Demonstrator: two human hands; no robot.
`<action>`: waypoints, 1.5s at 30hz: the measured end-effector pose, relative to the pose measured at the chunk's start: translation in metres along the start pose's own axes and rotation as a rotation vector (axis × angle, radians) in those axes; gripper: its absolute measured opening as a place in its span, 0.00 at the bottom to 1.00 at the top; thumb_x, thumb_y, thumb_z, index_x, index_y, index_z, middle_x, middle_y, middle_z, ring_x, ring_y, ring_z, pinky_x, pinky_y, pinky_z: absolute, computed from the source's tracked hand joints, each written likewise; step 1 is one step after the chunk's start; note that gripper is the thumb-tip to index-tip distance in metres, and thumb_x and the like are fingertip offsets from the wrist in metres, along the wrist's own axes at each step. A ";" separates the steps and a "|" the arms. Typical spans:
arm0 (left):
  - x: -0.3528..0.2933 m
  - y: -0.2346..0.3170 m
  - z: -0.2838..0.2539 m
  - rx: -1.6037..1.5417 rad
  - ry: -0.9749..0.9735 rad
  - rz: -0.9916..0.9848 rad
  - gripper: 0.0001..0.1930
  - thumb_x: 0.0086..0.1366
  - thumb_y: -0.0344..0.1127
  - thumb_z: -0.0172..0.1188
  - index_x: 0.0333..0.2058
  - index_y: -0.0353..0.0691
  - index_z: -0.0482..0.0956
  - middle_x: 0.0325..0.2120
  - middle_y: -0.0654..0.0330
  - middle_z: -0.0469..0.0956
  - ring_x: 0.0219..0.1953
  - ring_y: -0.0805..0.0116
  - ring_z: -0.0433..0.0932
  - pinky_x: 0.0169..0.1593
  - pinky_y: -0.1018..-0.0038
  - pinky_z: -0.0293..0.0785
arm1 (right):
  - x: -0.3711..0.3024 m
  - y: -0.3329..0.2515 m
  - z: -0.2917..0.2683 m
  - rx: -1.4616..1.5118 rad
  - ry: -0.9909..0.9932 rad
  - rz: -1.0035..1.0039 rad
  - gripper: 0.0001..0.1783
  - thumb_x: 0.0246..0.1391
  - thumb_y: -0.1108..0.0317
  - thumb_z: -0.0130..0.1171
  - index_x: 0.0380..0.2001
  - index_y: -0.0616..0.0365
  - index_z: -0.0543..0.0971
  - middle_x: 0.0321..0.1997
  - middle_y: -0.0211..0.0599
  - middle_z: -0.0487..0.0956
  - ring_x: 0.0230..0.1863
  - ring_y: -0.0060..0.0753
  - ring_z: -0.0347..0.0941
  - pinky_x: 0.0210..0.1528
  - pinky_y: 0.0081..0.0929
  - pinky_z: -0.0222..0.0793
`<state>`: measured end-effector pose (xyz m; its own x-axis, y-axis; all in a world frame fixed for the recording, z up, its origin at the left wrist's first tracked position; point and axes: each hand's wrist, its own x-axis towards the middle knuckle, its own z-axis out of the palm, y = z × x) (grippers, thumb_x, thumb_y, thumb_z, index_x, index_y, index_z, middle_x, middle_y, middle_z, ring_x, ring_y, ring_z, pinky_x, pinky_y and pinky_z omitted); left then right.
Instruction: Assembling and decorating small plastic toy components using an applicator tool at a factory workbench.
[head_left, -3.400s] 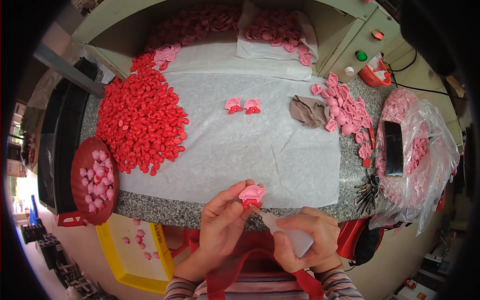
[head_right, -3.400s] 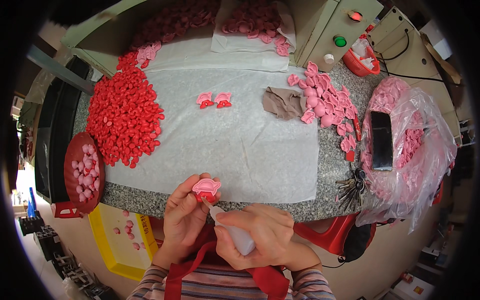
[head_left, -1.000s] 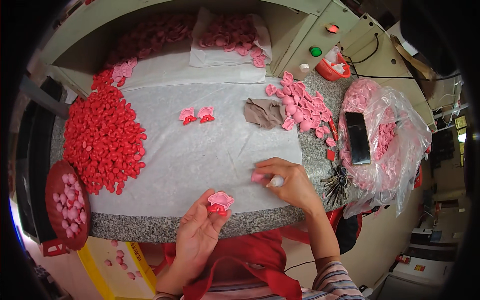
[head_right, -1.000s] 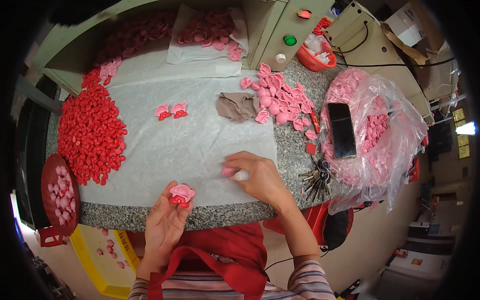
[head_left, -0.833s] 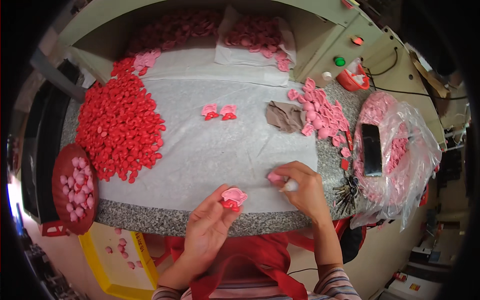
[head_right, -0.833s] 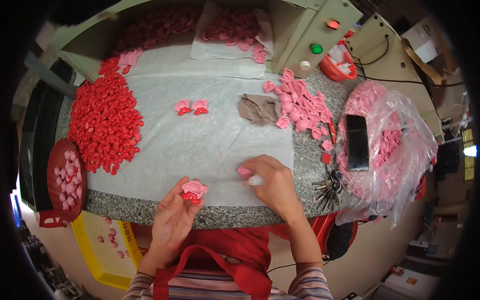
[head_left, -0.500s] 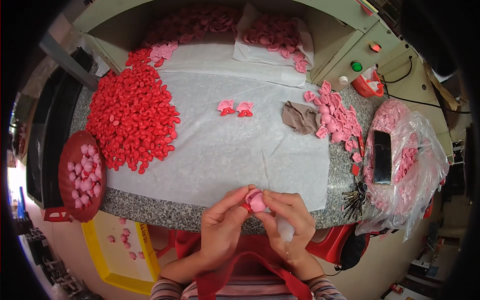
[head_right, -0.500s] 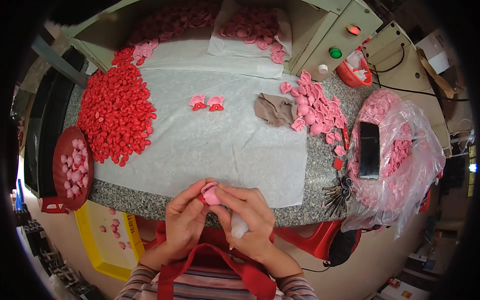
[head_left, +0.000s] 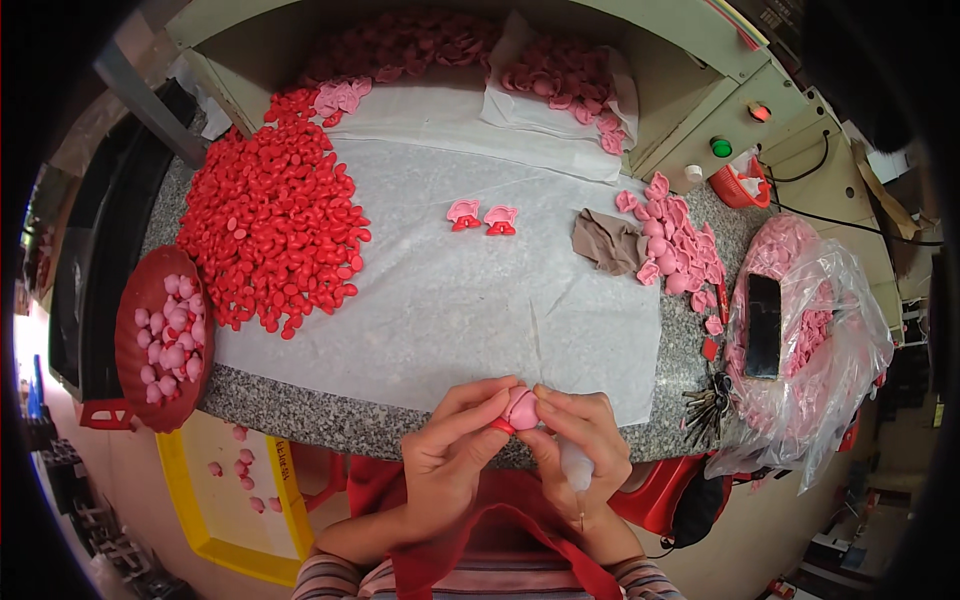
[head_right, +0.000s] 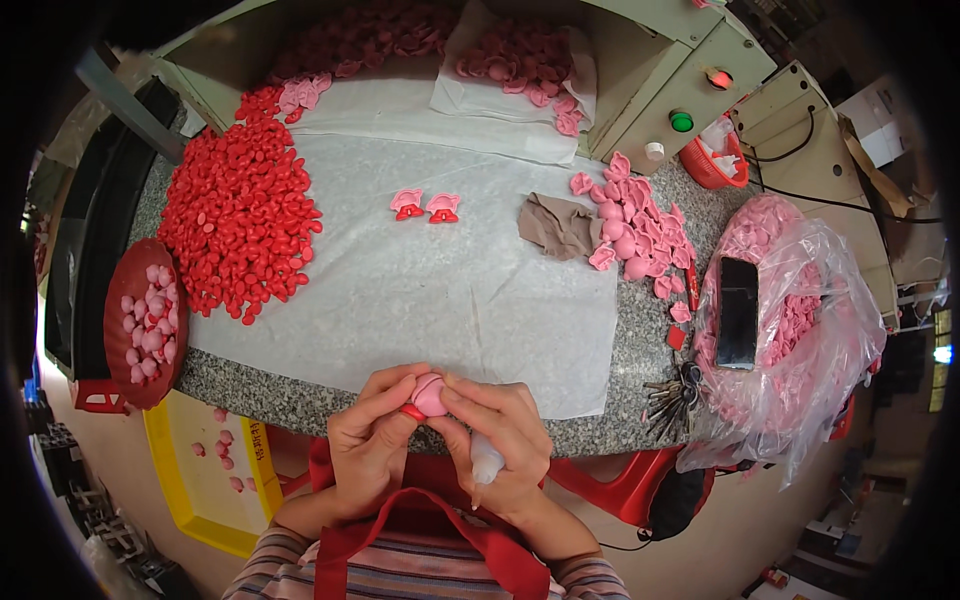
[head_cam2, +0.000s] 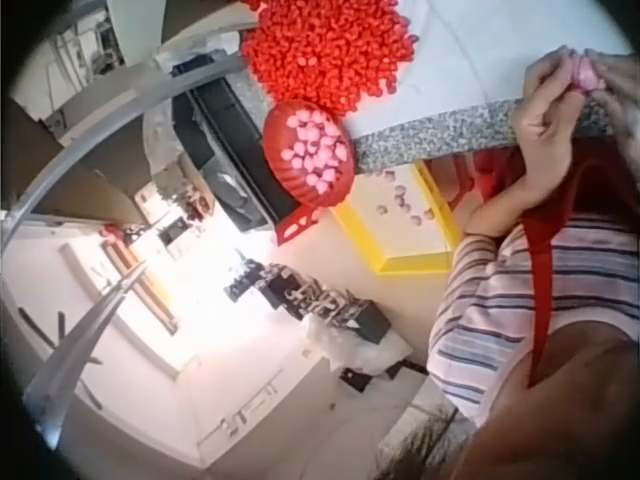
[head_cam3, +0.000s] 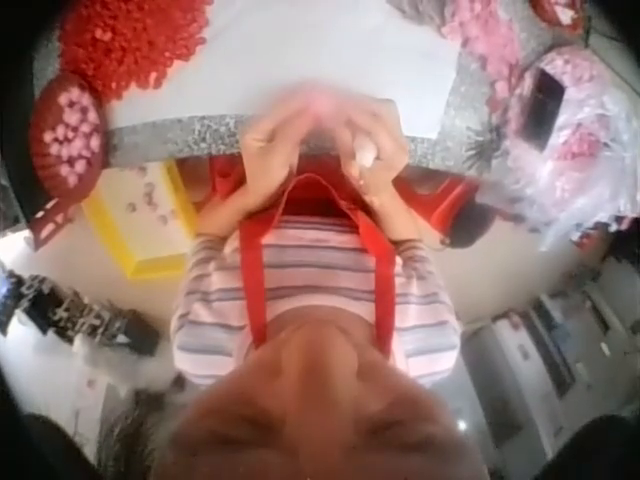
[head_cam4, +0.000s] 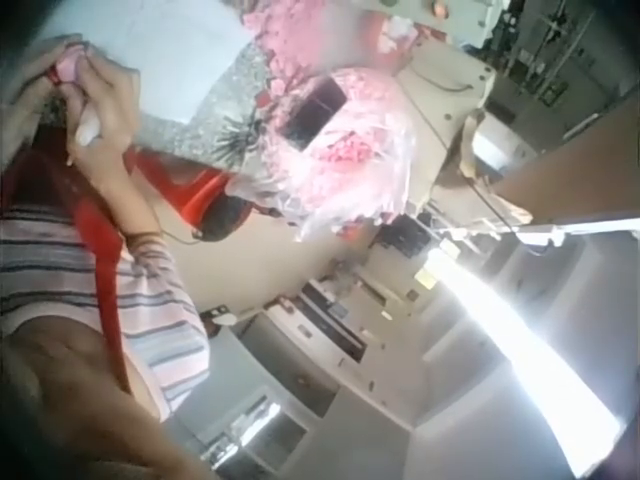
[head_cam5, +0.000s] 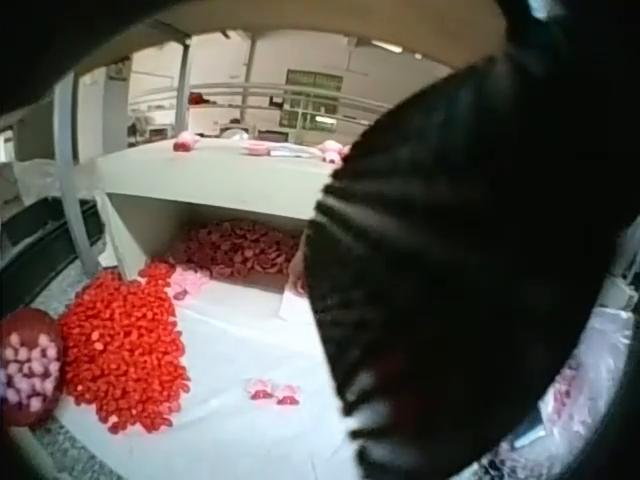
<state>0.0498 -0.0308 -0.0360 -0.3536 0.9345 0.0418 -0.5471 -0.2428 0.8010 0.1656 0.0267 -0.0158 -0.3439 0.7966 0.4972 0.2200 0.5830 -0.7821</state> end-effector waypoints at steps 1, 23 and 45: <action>0.000 0.000 0.001 0.021 -0.005 0.013 0.15 0.57 0.17 0.50 0.44 0.31 0.73 0.48 0.48 0.66 0.51 0.59 0.67 0.53 0.71 0.65 | 0.000 0.000 0.000 -0.012 0.003 -0.012 0.13 0.39 0.75 0.64 0.33 0.63 0.77 0.36 0.47 0.77 0.33 0.36 0.72 0.34 0.25 0.68; -0.001 -0.001 0.005 0.172 -0.040 0.139 0.16 0.53 0.14 0.52 0.41 0.31 0.75 0.46 0.47 0.67 0.49 0.58 0.69 0.51 0.71 0.69 | -0.003 0.003 0.001 -0.158 0.075 -0.171 0.15 0.31 0.75 0.68 0.28 0.59 0.78 0.34 0.38 0.78 0.24 0.30 0.69 0.23 0.20 0.65; -0.008 -0.012 0.000 0.025 -0.044 0.208 0.09 0.60 0.23 0.48 0.40 0.39 0.69 0.45 0.49 0.66 0.50 0.54 0.68 0.51 0.63 0.67 | -0.011 -0.004 0.006 -0.247 0.091 -0.321 0.15 0.31 0.76 0.64 0.30 0.57 0.79 0.35 0.34 0.77 0.26 0.29 0.70 0.24 0.19 0.67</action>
<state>0.0594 -0.0355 -0.0458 -0.4230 0.8756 0.2333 -0.4471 -0.4256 0.7868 0.1631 0.0147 -0.0199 -0.3515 0.5723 0.7409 0.3310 0.8162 -0.4735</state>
